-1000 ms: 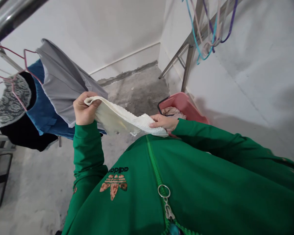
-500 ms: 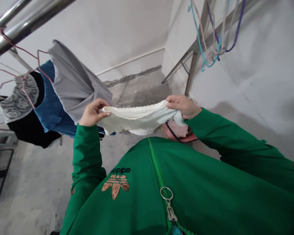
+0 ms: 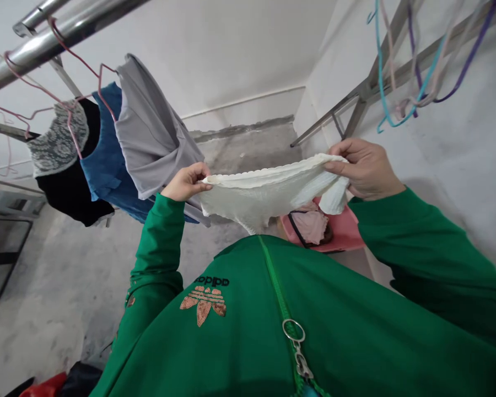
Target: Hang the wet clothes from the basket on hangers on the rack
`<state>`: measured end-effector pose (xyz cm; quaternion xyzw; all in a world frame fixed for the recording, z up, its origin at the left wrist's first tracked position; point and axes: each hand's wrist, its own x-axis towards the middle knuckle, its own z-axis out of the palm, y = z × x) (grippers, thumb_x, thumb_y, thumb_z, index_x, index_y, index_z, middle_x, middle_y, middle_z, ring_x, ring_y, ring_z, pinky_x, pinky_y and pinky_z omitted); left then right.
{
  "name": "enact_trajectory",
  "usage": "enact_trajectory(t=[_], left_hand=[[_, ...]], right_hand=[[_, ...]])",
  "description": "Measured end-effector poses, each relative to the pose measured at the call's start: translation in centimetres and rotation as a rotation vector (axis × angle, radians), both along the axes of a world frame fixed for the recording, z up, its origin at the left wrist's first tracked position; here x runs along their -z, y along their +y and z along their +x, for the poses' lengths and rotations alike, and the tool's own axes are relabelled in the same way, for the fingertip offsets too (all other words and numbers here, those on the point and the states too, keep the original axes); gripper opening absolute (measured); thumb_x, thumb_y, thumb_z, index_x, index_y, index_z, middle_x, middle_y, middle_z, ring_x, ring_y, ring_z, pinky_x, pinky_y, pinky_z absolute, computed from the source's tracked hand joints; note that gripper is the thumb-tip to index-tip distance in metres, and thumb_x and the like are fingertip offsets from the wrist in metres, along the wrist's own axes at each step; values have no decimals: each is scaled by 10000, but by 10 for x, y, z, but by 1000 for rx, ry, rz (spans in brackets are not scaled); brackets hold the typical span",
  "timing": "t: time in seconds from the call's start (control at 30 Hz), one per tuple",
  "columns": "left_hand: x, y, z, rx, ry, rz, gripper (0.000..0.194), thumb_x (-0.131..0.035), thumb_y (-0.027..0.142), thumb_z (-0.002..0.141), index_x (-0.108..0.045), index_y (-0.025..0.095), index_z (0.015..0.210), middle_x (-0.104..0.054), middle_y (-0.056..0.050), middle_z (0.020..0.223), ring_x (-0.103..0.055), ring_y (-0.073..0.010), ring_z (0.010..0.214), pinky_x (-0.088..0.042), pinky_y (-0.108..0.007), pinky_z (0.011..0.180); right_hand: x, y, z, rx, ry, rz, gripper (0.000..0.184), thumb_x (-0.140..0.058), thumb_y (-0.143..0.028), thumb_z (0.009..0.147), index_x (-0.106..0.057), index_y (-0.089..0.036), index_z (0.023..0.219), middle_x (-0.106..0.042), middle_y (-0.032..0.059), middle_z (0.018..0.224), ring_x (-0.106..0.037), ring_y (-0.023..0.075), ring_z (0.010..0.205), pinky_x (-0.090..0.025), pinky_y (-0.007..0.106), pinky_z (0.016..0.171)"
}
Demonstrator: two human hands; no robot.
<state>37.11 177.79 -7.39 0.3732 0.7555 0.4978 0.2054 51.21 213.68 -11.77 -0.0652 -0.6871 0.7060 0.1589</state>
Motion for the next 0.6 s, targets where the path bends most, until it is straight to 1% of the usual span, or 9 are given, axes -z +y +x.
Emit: enact_trajectory(t=[0.13,0.23,0.3,0.37,0.47,0.53,0.6], left_hand=[[7,6,2,-60,-55,72,402,-820,457,651,-591,136,729,-543,8,724,-500,-88,656,-395,-216,615],[9,10,5,-104,-92,95,412,-831,441,638,-553,143,704,-534,19,691,-492,-85,639,-382,-210,603],[11,13,6,-143,-111,113,431,-841,417,621,-505,153,680,-519,28,678,-471,-76,618,-367,-202,588],[13,15,6,-189,-122,155,451,-842,400,610,-461,165,670,-499,36,668,-438,-67,592,-344,-192,564],[15,17,4,-242,-140,203,424,-810,426,619,-483,181,732,-490,39,670,-418,-71,566,-326,-194,539],[14,19,4,-229,-111,159,419,-792,448,613,-553,183,833,-487,44,659,-417,-78,552,-318,-202,532],[11,22,8,-208,-18,17,427,-766,460,620,-617,170,895,-492,43,627,-425,-89,548,-311,-212,532]], right_hand=[[1,-1,2,-81,72,60,451,-884,-447,546,-561,-155,662,-544,-7,687,-475,85,636,-346,240,581],[0,-2,4,-119,8,77,471,-867,-453,569,-513,-155,652,-522,-9,692,-455,82,633,-333,244,584],[1,-1,4,-121,-30,83,493,-865,-454,565,-478,-160,650,-483,-24,668,-417,72,609,-302,242,568],[2,0,4,-114,-19,84,502,-858,-438,571,-441,-168,646,-444,-36,657,-390,68,603,-282,239,564],[4,1,0,-68,9,143,481,-840,-413,582,-428,-174,646,-417,-41,644,-363,68,599,-268,233,563],[6,0,-3,-41,11,215,469,-829,-422,583,-434,-176,643,-414,-39,632,-353,73,593,-262,230,558],[7,-1,-4,-44,16,258,482,-819,-456,587,-426,-181,639,-417,-33,628,-356,81,595,-267,230,556]])
